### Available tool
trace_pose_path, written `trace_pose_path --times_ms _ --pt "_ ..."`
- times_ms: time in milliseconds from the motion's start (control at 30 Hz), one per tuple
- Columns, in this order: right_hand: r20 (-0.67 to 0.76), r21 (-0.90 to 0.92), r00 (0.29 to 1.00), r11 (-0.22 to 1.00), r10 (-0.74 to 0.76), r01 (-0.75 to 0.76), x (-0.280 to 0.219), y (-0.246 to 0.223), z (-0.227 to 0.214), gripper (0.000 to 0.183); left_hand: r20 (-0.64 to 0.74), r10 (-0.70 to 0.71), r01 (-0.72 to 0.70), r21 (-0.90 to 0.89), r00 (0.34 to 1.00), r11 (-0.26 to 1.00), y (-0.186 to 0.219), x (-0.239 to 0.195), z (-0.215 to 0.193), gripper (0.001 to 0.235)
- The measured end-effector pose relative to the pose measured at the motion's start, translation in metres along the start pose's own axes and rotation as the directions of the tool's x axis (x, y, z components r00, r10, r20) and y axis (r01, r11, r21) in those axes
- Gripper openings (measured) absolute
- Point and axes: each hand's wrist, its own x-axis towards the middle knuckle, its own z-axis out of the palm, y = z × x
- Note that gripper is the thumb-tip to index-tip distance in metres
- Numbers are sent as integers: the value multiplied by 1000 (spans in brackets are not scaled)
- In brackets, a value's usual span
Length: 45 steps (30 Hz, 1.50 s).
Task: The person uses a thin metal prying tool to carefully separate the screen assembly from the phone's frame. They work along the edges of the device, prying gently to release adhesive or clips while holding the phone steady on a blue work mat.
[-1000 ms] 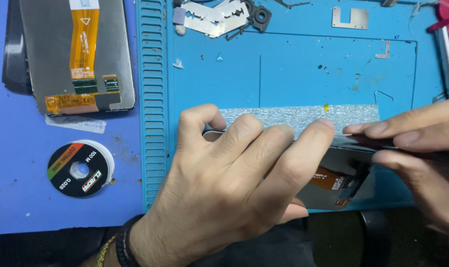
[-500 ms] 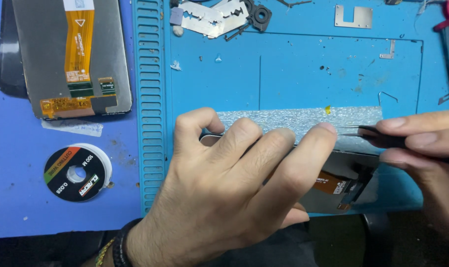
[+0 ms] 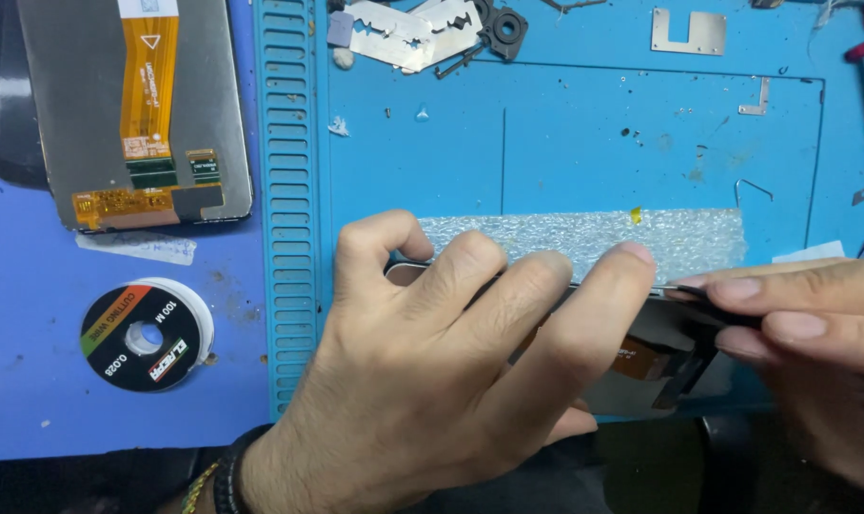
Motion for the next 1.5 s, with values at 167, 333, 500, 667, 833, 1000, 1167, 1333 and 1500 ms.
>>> trace_pose_path --times_ms 167,333,500,667,833,1000,1167,1333,1500 --pt "-54 199 986 969 160 -147 -3 7 7 30 -8 0 -1 -13 1000 1000 0 0 0 42" --pt "-37 11 999 999 -37 37 5 5 6 37 -13 8 -8 -9 1000 1000 0 -1 0 41" --pt "29 -82 957 954 -289 290 40 -27 9 33 24 48 -49 25 999 999 -2 -2 -1 71" --pt "10 -72 985 982 -174 174 22 -9 7 24 -22 20 -21 -11 1000 1000 -3 -4 -2 34" --pt "20 -119 980 973 -197 198 41 -32 10 27 -48 32 -32 -6 998 999 -2 -4 -1 43" --pt "31 -24 967 967 -252 253 38 -2 7 33 -60 40 -41 -15 997 999 -4 -6 -2 30" --pt "35 -101 976 971 -215 218 45 -44 15 24 -38 44 -44 -9 998 999 -4 -6 -1 49" --pt "39 -162 979 966 -200 204 41 -35 9 26 -33 45 -46 -15 998 999 -3 -7 -1 36" --pt "62 -88 971 968 -230 235 47 -35 13 27 -38 36 -37 -11 999 999 -5 -8 -3 34"
